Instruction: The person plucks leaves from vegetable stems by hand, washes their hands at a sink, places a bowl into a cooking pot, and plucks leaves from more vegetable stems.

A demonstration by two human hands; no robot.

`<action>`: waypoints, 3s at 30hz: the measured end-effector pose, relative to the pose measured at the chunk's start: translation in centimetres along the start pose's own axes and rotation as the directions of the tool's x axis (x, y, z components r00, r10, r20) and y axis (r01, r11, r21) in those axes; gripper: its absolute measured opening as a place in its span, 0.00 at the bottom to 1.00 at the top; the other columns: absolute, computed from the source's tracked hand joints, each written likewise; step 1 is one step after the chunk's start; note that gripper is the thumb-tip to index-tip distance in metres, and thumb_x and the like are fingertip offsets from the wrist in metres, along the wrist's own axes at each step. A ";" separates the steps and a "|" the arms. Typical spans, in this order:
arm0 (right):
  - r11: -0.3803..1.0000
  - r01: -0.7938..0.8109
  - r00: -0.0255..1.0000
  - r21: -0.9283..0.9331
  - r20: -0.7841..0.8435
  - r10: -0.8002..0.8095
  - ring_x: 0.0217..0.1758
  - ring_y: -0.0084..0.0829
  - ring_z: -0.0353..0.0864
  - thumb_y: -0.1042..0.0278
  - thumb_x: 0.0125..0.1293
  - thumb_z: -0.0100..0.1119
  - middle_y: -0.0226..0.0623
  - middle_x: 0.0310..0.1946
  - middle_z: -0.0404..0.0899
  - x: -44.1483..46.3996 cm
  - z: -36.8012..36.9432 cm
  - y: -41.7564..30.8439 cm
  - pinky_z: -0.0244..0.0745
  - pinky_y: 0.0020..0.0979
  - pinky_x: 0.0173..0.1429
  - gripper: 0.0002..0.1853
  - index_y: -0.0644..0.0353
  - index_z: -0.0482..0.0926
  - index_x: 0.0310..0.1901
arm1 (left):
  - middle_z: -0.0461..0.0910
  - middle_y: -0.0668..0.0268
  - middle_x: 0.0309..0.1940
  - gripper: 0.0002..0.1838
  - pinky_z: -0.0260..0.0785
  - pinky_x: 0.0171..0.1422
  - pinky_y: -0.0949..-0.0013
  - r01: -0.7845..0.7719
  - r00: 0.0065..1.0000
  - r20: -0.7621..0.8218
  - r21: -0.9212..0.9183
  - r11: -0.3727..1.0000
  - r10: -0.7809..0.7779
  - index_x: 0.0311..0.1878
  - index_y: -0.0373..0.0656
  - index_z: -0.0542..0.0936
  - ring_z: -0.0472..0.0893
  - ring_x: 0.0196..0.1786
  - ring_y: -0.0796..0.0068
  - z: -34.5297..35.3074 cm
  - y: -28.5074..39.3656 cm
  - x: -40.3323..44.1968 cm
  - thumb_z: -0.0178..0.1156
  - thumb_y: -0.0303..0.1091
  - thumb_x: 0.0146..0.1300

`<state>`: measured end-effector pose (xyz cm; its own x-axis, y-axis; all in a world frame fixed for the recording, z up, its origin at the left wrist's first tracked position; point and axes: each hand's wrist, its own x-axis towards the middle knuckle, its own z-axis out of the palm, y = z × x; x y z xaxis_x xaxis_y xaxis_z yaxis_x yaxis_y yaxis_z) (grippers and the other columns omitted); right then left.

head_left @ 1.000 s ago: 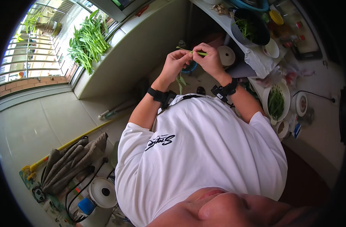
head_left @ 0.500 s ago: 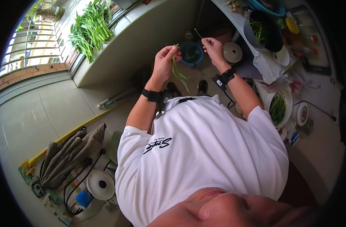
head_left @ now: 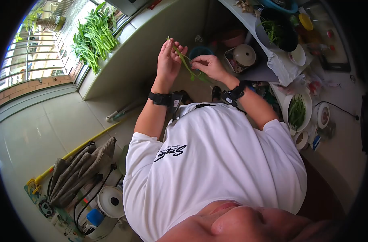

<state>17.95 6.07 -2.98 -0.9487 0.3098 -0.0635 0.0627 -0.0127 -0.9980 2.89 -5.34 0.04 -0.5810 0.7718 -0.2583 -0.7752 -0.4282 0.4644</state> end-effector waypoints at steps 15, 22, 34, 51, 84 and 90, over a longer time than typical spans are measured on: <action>0.530 -0.132 0.715 0.838 -0.290 0.636 0.26 0.17 0.74 0.66 0.65 0.59 0.22 0.23 0.74 -5.2 -6.7 0.5 0.70 0.20 0.31 0.05 0.56 0.79 0.34 | 0.83 0.60 0.45 0.18 0.76 0.51 0.68 0.069 0.985 0.077 0.647 0.760 -0.155 0.51 0.38 0.76 0.84 0.47 0.68 4.6 -5.0 -0.5 0.53 0.44 0.72; 0.763 -0.013 0.776 -0.646 -0.488 -0.400 0.20 0.24 0.72 0.65 0.53 0.71 0.28 0.24 0.73 -8.1 -3.6 -2.1 0.66 0.26 0.25 0.09 0.56 0.80 0.32 | 0.82 0.62 0.42 0.14 0.77 0.45 0.71 -0.035 0.999 0.028 0.475 0.879 0.025 0.46 0.39 0.77 0.84 0.43 0.70 6.1 -4.3 0.1 0.55 0.42 0.72; 0.684 0.020 0.734 -0.729 -0.453 -0.505 0.30 0.37 0.81 0.68 0.59 0.65 0.33 0.30 0.80 -6.8 -3.1 -2.0 0.74 0.34 0.32 0.06 0.56 0.83 0.37 | 0.82 0.65 0.45 0.09 0.75 0.49 0.72 -0.017 0.982 0.159 0.615 0.789 -0.102 0.48 0.40 0.77 0.81 0.44 0.77 6.7 -5.4 -2.2 0.59 0.33 0.69; 0.656 -0.087 0.763 0.750 -0.373 0.528 0.28 0.19 0.75 0.69 0.64 0.56 0.26 0.28 0.79 -7.3 -7.8 0.9 0.68 0.21 0.34 0.06 0.60 0.81 0.36 | 0.84 0.66 0.37 0.06 0.71 0.42 0.78 -0.341 0.936 0.297 0.637 0.691 0.188 0.43 0.34 0.79 0.80 0.39 0.82 5.4 -7.8 -2.9 0.59 0.28 0.67; 0.713 0.109 0.792 -0.692 -0.374 -0.484 0.32 0.36 0.81 0.71 0.53 0.66 0.33 0.30 0.79 -11.9 -6.0 -5.1 0.75 0.30 0.36 0.06 0.58 0.81 0.33 | 0.81 0.68 0.30 0.08 0.75 0.36 0.79 -0.154 0.981 0.190 0.704 0.693 0.025 0.36 0.39 0.77 0.81 0.30 0.81 7.4 -8.0 -1.6 0.66 0.32 0.63; 0.628 0.053 0.766 -0.776 -0.372 -0.525 0.30 0.36 0.80 0.72 0.52 0.65 0.34 0.29 0.79 -11.5 -5.7 -4.9 0.74 0.30 0.33 0.05 0.57 0.81 0.32 | 0.80 0.68 0.29 0.09 0.75 0.36 0.79 -0.103 0.991 0.135 0.679 0.727 0.013 0.36 0.39 0.76 0.81 0.29 0.80 7.7 -7.9 -2.0 0.66 0.32 0.62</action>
<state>30.33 8.03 2.65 -0.6440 0.5976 0.4776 0.2292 0.7463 -0.6249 12.12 0.09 3.37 -0.5526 0.8225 -0.1350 -0.3358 -0.0714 0.9392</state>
